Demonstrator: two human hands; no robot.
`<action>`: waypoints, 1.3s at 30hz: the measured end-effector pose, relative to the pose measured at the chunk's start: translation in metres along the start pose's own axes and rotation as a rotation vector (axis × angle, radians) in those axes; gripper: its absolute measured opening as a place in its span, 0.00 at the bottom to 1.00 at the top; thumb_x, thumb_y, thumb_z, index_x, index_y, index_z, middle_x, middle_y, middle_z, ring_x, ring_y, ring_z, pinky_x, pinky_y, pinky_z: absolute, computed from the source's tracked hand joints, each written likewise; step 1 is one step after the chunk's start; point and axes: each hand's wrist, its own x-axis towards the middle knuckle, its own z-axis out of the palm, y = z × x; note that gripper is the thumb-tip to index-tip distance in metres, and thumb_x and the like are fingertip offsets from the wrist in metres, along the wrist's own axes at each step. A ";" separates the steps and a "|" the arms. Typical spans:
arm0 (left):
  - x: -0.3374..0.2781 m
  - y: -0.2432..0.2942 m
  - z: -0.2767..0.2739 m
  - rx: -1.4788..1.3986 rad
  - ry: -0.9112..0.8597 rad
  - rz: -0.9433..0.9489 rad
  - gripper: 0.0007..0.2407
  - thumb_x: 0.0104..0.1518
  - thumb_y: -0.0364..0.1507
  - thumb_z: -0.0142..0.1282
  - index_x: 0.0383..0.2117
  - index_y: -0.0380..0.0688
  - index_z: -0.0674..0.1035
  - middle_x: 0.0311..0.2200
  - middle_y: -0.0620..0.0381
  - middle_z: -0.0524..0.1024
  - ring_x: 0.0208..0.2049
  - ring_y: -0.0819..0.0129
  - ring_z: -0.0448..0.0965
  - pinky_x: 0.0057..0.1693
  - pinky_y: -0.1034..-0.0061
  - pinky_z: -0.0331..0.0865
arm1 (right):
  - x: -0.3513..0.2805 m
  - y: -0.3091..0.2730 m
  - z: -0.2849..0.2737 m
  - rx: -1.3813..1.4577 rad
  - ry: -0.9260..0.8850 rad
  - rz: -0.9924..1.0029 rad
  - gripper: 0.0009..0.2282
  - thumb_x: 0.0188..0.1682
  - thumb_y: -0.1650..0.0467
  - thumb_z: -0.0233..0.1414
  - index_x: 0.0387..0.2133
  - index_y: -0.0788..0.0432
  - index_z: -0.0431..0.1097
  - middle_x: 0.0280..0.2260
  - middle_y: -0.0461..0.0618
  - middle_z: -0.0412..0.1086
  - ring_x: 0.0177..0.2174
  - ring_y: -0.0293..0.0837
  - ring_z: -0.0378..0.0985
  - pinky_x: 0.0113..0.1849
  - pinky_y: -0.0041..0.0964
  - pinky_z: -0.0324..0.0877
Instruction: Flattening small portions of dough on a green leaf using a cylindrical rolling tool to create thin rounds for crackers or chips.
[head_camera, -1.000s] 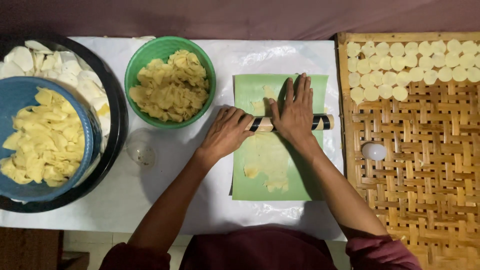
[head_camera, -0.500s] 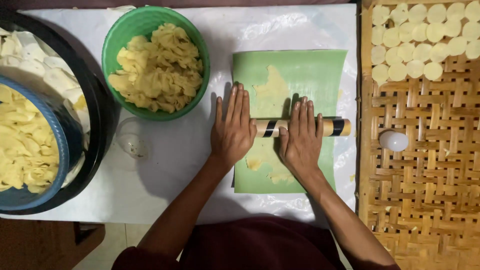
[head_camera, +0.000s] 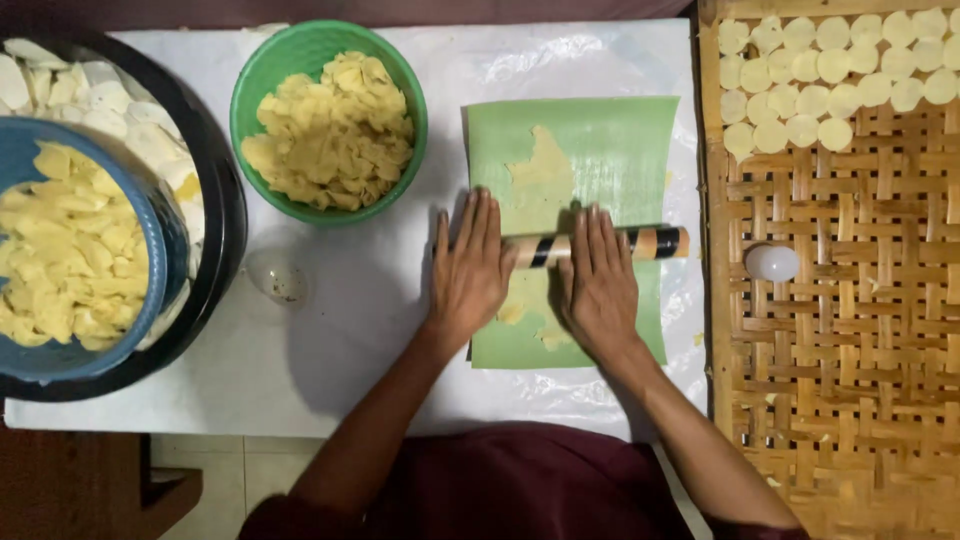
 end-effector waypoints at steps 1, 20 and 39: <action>0.005 -0.001 0.007 -0.002 0.000 -0.005 0.25 0.70 0.39 0.42 0.65 0.30 0.66 0.66 0.38 0.64 0.69 0.49 0.61 0.70 0.45 0.50 | 0.004 0.006 0.006 -0.002 -0.004 -0.003 0.25 0.63 0.64 0.38 0.70 0.63 0.49 0.70 0.62 0.49 0.68 0.58 0.46 0.65 0.53 0.40; -0.006 -0.007 -0.009 -0.112 0.091 -0.119 0.24 0.70 0.37 0.44 0.65 0.28 0.65 0.69 0.30 0.55 0.71 0.38 0.52 0.71 0.44 0.49 | 0.046 0.003 -0.019 0.051 0.072 0.068 0.23 0.58 0.59 0.49 0.58 0.64 0.63 0.62 0.67 0.53 0.63 0.65 0.51 0.61 0.58 0.50; -0.104 0.034 0.004 0.142 0.114 -0.051 0.26 0.70 0.41 0.30 0.64 0.33 0.68 0.65 0.40 0.67 0.68 0.51 0.65 0.67 0.40 0.51 | -0.082 0.006 0.003 -0.118 0.104 -0.024 0.29 0.61 0.53 0.31 0.65 0.61 0.61 0.64 0.60 0.61 0.65 0.56 0.59 0.63 0.58 0.43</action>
